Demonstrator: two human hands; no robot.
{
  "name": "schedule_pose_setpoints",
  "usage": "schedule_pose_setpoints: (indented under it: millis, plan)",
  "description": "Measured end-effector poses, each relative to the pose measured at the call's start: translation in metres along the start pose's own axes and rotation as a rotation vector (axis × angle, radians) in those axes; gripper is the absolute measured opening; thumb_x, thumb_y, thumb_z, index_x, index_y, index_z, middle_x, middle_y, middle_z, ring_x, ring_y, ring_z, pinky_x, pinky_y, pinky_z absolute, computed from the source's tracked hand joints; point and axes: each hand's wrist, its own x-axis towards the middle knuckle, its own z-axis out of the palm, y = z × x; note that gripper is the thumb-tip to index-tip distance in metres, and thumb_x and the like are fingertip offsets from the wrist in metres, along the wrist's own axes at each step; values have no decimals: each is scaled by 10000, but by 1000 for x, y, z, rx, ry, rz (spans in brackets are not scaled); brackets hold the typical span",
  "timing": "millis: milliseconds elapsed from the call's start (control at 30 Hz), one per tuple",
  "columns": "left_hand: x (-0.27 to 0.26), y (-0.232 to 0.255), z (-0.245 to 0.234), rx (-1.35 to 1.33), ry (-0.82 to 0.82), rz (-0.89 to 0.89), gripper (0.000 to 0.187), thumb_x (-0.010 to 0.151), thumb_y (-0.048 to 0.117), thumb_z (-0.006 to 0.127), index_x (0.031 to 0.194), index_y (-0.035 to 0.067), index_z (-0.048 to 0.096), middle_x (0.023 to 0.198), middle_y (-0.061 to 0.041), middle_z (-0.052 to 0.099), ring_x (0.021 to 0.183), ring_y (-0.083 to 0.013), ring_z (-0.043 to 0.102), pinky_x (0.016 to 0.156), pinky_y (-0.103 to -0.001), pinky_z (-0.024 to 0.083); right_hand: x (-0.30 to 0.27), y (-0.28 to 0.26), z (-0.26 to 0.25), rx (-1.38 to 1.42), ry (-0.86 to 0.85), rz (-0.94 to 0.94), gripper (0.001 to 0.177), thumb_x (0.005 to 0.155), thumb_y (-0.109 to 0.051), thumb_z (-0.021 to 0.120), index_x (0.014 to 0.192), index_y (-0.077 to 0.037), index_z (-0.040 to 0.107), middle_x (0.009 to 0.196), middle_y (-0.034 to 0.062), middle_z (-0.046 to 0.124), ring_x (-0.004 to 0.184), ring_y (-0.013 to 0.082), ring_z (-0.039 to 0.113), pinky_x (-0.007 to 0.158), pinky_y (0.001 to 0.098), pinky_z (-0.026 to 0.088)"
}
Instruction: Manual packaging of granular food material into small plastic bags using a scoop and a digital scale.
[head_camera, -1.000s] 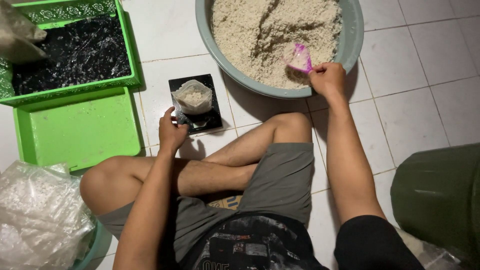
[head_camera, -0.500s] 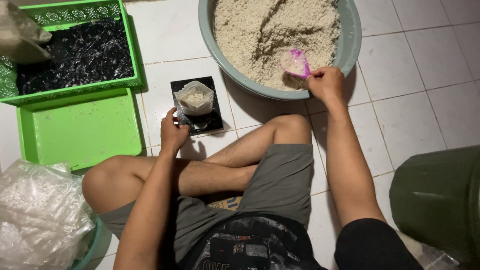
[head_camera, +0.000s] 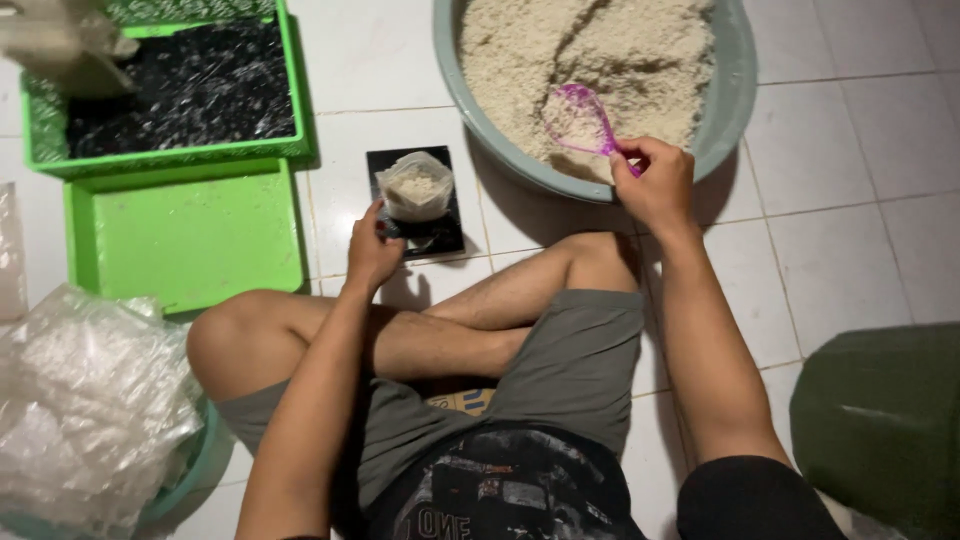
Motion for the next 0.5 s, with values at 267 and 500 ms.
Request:
schedule_pose_setpoints:
  millis: [267, 500]
  plan:
    - [0, 1, 3, -5, -21, 2, 774, 712, 87, 600, 1469, 121, 447, 1102, -187, 559, 1058, -384, 635, 944, -455, 495, -14, -72, 47, 174, -91, -254, 175, 822, -25, 769, 994, -59, 776, 833, 145, 732, 631, 279, 680, 482, 302, 510]
    - [-4, 5, 0, -39, -15, 18, 769, 704, 79, 585, 1460, 99, 450, 1079, -184, 548, 1042, -385, 629, 936, -443, 493, -11, -91, 75, -291, -28, -799, 163, 835, -134, 717, 997, -150, 728, 951, 20, 714, 844, 183, 709, 684, 263, 565]
